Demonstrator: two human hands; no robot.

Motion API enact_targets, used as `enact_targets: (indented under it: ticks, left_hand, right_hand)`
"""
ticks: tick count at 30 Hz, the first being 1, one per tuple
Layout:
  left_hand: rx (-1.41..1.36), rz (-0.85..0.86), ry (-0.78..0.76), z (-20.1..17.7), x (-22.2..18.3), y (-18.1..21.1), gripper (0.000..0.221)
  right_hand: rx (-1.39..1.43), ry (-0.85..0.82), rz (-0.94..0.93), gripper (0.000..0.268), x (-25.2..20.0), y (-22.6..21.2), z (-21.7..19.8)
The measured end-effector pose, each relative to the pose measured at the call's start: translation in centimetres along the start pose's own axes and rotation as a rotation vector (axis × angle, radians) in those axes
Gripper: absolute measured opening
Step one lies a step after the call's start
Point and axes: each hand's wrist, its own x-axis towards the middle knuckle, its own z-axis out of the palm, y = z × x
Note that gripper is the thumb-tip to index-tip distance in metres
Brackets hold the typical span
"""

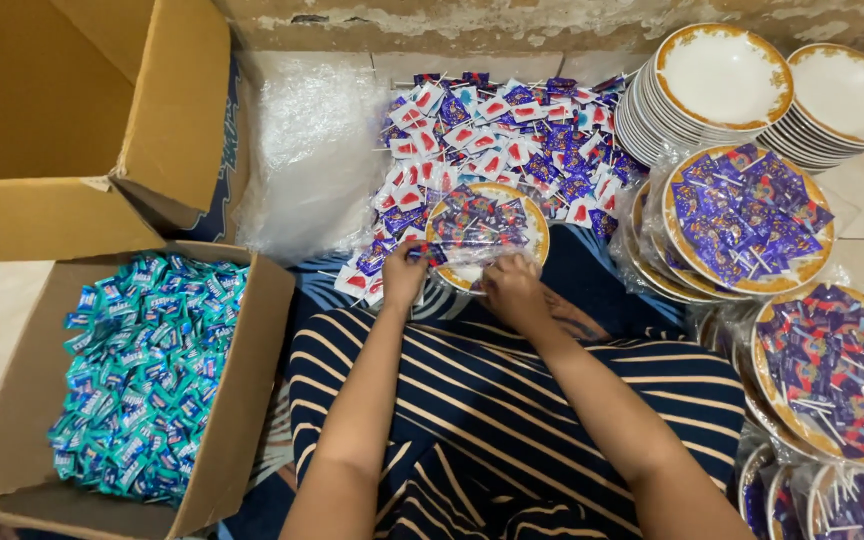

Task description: The person arranges small packets onto decorative plates by hand, picking them from a pile on the floor and placing them in a circular pattern before pulling plastic film over the plate.

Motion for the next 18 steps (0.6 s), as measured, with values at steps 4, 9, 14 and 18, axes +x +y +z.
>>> enact_targets:
  ticks: [4, 9, 14, 18]
  left_hand:
    - [0.041, -0.001, -0.007, -0.5, -1.5, 0.9, 0.031]
    - [-0.02, -0.057, -0.047, -1.7, -3.0, 4.4, 0.039]
    - [-0.117, -0.034, -0.079, -1.5, -2.6, 4.0, 0.042]
    - [-0.198, 0.009, -0.118, -1.6, -3.1, 5.2, 0.049]
  right_hand:
    - [-0.035, -0.118, 0.061, 0.012, -1.4, 0.9, 2.8]
    - [0.159, -0.602, -0.012, 0.062, -0.3, -3.2, -3.0]
    - [0.158, -0.477, 0.049, 0.046, 0.8, -2.0, -2.6]
    - [0.368, -0.276, 0.423, 0.016, 1.6, 0.9, -2.7]
